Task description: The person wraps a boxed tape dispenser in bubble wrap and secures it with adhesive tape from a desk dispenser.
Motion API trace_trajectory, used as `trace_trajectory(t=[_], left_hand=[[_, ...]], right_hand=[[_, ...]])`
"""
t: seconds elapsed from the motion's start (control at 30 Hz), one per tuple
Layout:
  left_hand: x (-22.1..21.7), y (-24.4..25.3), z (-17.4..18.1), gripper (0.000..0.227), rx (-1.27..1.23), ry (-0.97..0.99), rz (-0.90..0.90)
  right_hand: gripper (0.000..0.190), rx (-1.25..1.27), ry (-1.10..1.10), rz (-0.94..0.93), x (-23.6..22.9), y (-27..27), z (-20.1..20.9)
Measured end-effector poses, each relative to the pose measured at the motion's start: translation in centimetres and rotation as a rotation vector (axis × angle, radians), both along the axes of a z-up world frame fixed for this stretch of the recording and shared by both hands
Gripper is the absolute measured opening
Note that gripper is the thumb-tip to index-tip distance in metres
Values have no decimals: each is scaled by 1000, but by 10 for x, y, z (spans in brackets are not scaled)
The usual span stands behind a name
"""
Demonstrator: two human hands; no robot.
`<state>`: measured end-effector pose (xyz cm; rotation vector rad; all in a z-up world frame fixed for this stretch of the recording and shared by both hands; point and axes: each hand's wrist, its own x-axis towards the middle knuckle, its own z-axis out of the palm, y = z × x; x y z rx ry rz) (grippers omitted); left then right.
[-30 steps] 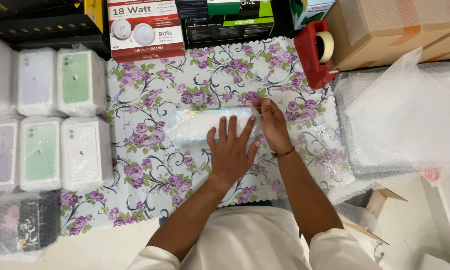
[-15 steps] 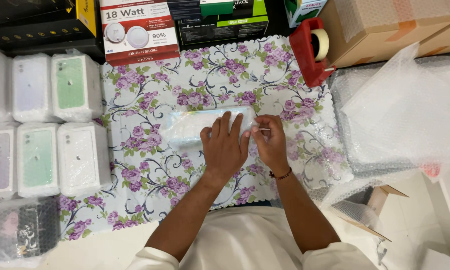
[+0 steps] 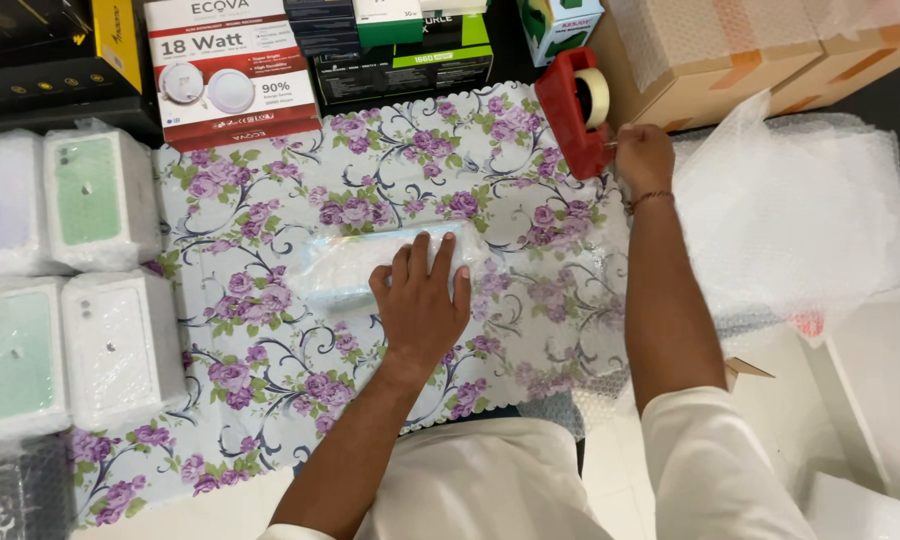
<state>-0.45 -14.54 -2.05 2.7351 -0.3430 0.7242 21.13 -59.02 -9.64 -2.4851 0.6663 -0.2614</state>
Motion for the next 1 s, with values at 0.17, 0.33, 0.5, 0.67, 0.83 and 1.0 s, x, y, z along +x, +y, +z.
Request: trace_trajectory(t=[0.17,0.33,0.5,0.67,0.83,1.0], left_hand=[[-2,0,-1,51,-8,31,3],[-2,1,0,53,-4,64,3],[0,1,1,52,-15,47,2],[2,1,0,52,6,17,12],[3,2,3,51,4,6,3],[4,2,4,51,-4,-2,5]], right_hand=[[32,273,85,77,27,-37,-12],[25,289,81,73,7,2,38],[39,457,33,32,1,14,54],[48,537,28,-1,-14,32,61],[49,666,-95,-36,-34,38,62],[44,633,-106,-18,-37,31,38]])
